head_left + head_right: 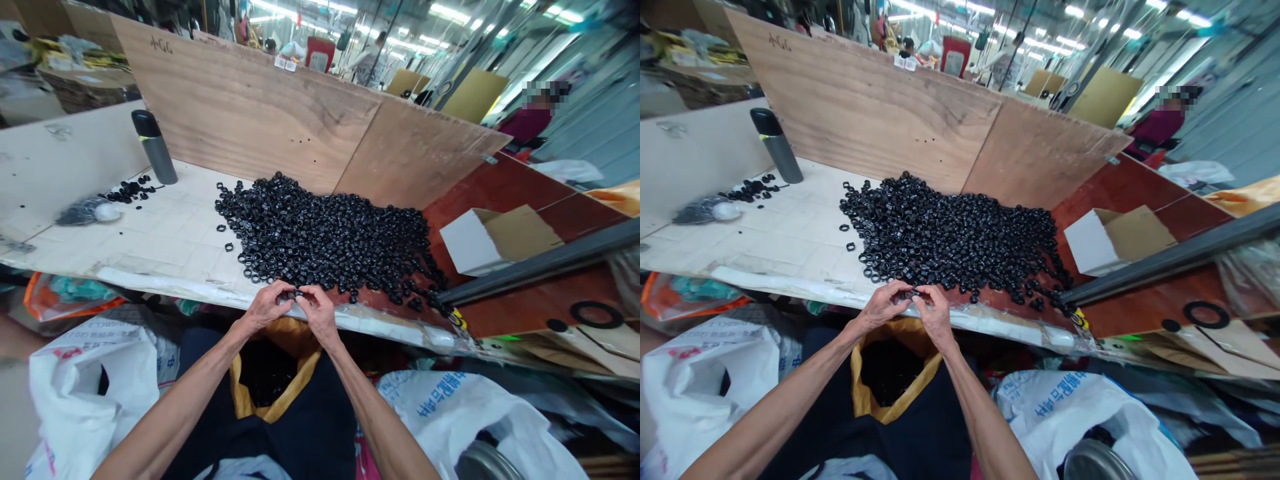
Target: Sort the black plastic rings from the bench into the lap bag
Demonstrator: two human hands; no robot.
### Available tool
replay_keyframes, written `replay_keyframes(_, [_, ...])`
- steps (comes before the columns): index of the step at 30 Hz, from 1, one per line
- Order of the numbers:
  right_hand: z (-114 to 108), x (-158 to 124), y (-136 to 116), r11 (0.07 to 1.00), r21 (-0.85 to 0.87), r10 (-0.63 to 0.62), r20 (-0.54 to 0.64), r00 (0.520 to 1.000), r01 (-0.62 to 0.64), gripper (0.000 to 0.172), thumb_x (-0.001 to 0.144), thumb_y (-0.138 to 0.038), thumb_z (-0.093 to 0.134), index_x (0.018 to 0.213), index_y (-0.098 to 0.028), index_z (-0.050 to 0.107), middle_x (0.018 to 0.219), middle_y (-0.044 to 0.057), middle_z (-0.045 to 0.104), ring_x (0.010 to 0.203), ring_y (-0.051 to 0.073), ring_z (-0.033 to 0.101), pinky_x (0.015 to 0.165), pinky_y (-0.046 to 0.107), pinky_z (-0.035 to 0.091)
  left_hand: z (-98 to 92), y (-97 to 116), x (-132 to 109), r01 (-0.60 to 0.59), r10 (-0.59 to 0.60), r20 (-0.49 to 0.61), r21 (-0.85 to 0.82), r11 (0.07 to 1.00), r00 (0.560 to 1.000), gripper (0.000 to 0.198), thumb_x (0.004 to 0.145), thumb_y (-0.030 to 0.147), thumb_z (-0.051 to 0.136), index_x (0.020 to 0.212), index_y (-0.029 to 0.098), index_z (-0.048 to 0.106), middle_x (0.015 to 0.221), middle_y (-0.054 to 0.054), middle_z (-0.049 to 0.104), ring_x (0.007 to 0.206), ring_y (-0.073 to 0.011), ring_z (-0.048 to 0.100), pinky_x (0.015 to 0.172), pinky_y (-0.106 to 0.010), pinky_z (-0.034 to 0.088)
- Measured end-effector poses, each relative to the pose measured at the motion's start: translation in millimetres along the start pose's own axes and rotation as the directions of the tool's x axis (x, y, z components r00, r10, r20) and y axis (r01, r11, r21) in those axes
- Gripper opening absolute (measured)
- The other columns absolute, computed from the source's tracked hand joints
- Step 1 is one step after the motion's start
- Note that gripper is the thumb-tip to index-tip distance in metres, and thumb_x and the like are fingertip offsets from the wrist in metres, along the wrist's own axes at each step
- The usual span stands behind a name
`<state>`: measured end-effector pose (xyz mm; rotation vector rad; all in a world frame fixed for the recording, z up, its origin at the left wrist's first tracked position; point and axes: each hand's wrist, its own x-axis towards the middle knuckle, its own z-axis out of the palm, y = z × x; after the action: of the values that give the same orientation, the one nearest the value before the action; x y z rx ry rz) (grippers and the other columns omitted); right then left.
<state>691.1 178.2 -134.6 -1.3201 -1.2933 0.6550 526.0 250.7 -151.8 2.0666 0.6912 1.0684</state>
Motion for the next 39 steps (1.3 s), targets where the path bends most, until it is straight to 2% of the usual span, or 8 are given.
replay_keyframes(2, [1.2,-0.5,1.6,0.998,0.021,0.065,-0.012,0.998,-0.065,0.022,0.085,-0.035,0.069,0.101,-0.02,0.068,0.097,0.006,0.07,0.088,0.02,0.068,0.084,0.036,0.057,-1.5,-0.6,-0.7,0.052,-0.05,0.02,-0.058,0.997,0.999,0.029,0.088,0.026,0.066,0.116,0.019,0.065,0.099,-0.004,0.069,0.073,-0.0128,0.062,0.07,-0.027,0.053])
replay_keyframes(6, [1.7,1.4,6.8,0.969,0.146,0.208,-0.033,0.977,-0.202,0.028,0.08,-0.038,0.074,0.1,-0.02,0.068,0.093,0.005,0.074,0.084,0.022,0.072,0.082,0.038,0.059,-3.0,1.0,2.6,0.063,-0.072,-0.032,-0.218,0.974,0.997,0.021,0.089,0.033,0.067,0.104,0.019,0.07,0.1,-0.007,0.069,0.089,-0.0168,0.065,0.078,-0.03,0.054])
replay_keyframes(11, [7.0,7.2,9.5,0.905,0.332,0.286,-0.009,0.958,-0.267,0.032,0.078,-0.036,0.077,0.104,-0.019,0.067,0.092,0.006,0.076,0.083,0.022,0.074,0.086,0.041,0.059,-2.4,4.3,7.2,0.211,-0.286,-0.094,-0.47,0.857,0.954,0.026,0.082,0.04,0.074,0.077,0.015,0.066,0.099,-0.007,0.07,0.084,-0.0164,0.068,0.077,-0.031,0.055])
replay_keyframes(13, [8.9,9.4,9.9,0.892,0.362,0.291,-0.003,0.957,-0.27,0.033,0.077,-0.035,0.078,0.104,-0.019,0.068,0.092,0.005,0.076,0.082,0.021,0.073,0.086,0.04,0.059,-2.4,4.7,7.9,0.245,-0.314,-0.073,-0.468,0.849,0.947,0.025,0.082,0.039,0.074,0.078,0.016,0.066,0.098,-0.006,0.071,0.084,-0.0158,0.067,0.078,-0.03,0.055])
replay_keyframes(18, [10.0,12.7,11.4,0.876,0.398,0.308,-0.024,0.951,-0.273,0.032,0.074,-0.033,0.081,0.101,-0.019,0.071,0.091,0.004,0.074,0.079,0.019,0.072,0.083,0.037,0.059,-3.0,1.2,8.8,0.204,-0.247,-0.055,-0.408,0.89,0.967,0.037,0.081,0.032,0.076,0.114,0.018,0.067,0.094,-0.004,0.068,0.079,-0.0134,0.065,0.076,-0.028,0.055])
replay_keyframes(21, [9.8,13.5,12.4,0.889,0.376,0.295,-0.028,0.955,-0.263,0.03,0.074,-0.034,0.08,0.099,-0.019,0.071,0.091,0.004,0.074,0.079,0.019,0.071,0.083,0.038,0.06,-1.2,-4.1,8.4,0.171,-0.198,-0.033,-0.382,0.908,0.98,0.029,0.084,0.031,0.072,0.111,0.019,0.071,0.097,-0.005,0.066,0.079,-0.0132,0.064,0.073,-0.027,0.055])
replay_keyframes(30, [9.9,13.7,14.9,0.97,0.21,0.125,-0.007,0.992,-0.12,0.023,0.081,-0.035,0.072,0.101,-0.021,0.072,0.108,0.007,0.07,0.099,0.023,0.068,0.093,0.041,0.057,3.6,-9.1,7.3,0.228,-0.259,-0.018,-0.423,0.877,0.966,0.025,0.084,0.032,0.072,0.104,0.019,0.068,0.097,-0.003,0.067,0.08,-0.0134,0.067,0.074,-0.026,0.057])
replay_keyframes(39, [17.3,10.3,19.9,0.987,0.105,0.121,-0.026,0.992,-0.118,0.029,0.088,-0.039,0.066,0.111,-0.022,0.065,0.082,0.001,0.067,0.071,0.016,0.064,0.07,0.029,0.057,-1.6,-7.1,8.3,0.201,-0.21,0.016,-0.356,0.912,0.978,0.023,0.086,0.029,0.068,0.107,0.019,0.069,0.1,-0.004,0.067,0.083,-0.0146,0.067,0.079,-0.029,0.057])
